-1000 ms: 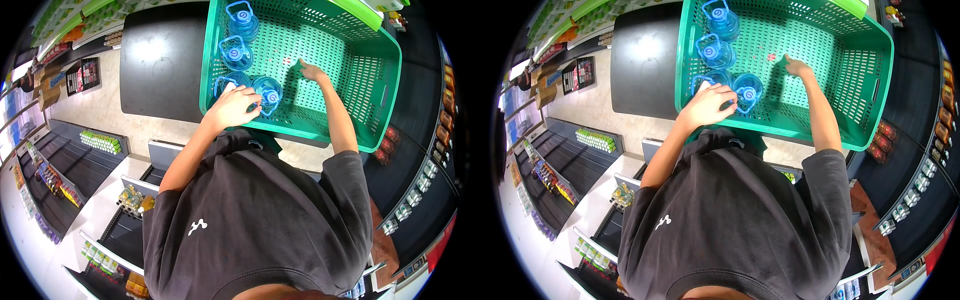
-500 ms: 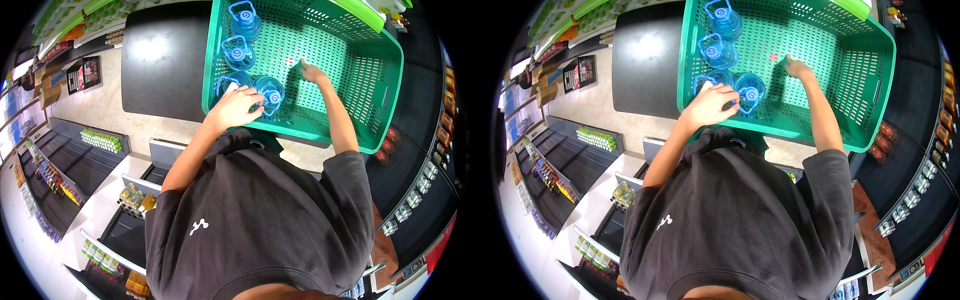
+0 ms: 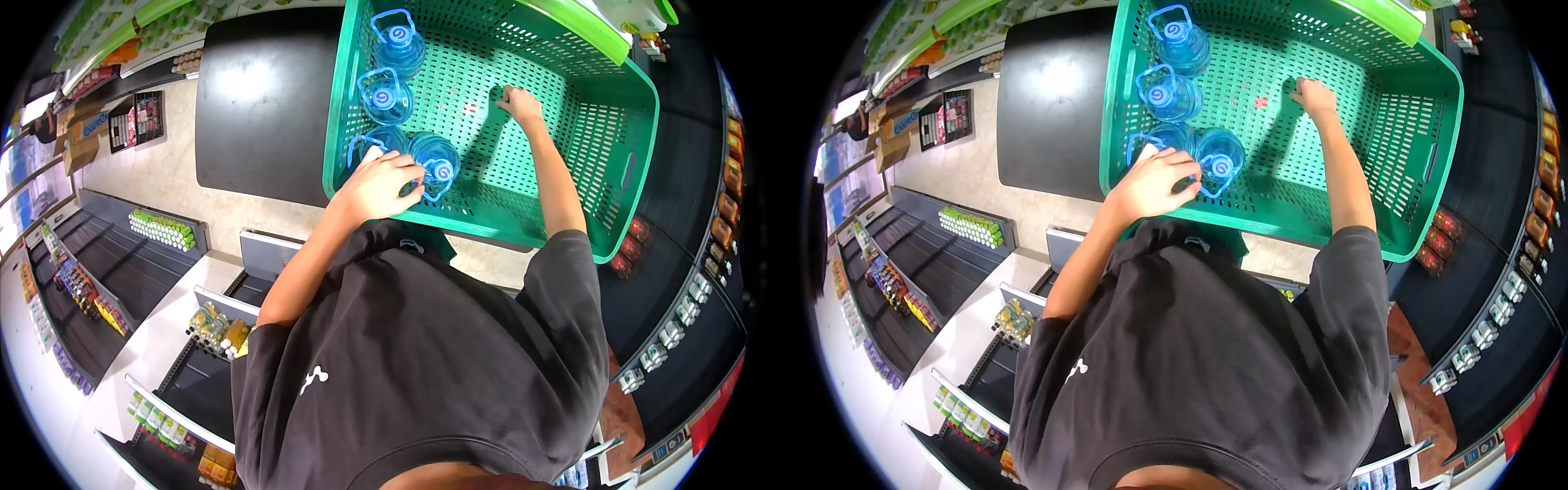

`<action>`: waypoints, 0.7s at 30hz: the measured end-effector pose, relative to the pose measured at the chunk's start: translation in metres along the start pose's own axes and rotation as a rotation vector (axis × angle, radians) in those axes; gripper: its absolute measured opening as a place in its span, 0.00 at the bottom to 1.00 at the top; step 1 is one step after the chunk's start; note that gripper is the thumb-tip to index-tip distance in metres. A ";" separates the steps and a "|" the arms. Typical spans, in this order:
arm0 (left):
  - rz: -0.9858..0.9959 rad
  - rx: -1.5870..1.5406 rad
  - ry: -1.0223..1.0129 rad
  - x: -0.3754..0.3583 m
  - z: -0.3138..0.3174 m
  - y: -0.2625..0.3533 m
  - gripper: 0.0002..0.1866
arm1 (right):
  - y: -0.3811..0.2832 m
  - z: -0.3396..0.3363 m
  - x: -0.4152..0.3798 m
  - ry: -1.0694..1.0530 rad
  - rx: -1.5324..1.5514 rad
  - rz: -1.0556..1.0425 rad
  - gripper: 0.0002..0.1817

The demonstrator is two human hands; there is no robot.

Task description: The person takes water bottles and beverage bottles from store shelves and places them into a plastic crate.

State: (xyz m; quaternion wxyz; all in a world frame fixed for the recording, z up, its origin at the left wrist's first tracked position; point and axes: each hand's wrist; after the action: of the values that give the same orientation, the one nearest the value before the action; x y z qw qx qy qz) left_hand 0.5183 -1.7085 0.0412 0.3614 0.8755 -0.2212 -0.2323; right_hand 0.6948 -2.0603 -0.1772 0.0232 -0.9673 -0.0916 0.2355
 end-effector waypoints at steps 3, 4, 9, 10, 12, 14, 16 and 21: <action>0.009 0.006 -0.010 0.000 -0.001 0.000 0.07 | 0.002 0.000 0.007 -0.010 -0.029 -0.046 0.20; 0.015 0.004 -0.009 0.000 -0.001 0.000 0.07 | 0.003 -0.002 0.008 -0.019 -0.030 -0.059 0.22; 0.030 -0.013 0.043 0.000 0.001 -0.001 0.07 | 0.003 -0.009 0.008 -0.016 -0.060 -0.146 0.25; 0.018 -0.007 0.012 0.000 0.000 -0.001 0.07 | 0.003 -0.008 0.009 0.009 -0.065 -0.180 0.26; 0.018 -0.007 0.011 0.000 0.000 -0.001 0.07 | 0.002 -0.007 0.015 -0.026 -0.082 -0.173 0.27; 0.017 -0.006 0.009 0.000 0.002 -0.002 0.07 | 0.002 -0.006 0.019 -0.061 -0.097 -0.166 0.27; 0.062 -0.030 0.103 0.001 0.004 -0.002 0.07 | 0.002 -0.009 0.022 -0.057 -0.078 -0.175 0.27; 0.058 -0.034 0.102 0.001 0.003 -0.001 0.07 | 0.000 -0.013 0.028 -0.071 -0.097 -0.217 0.26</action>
State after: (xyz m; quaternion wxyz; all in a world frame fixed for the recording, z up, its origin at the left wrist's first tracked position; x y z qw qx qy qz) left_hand 0.5176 -1.7097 0.0387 0.3935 0.8733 -0.2237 -0.1803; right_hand 0.7251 -2.0548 -0.1785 -0.0015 -0.9427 -0.2076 0.2610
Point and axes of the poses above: each hand's wrist, its own x-axis towards the middle knuckle, its own z-axis out of the palm, y = z × x, and after that the axes turned 5 degrees about -x, right-handed
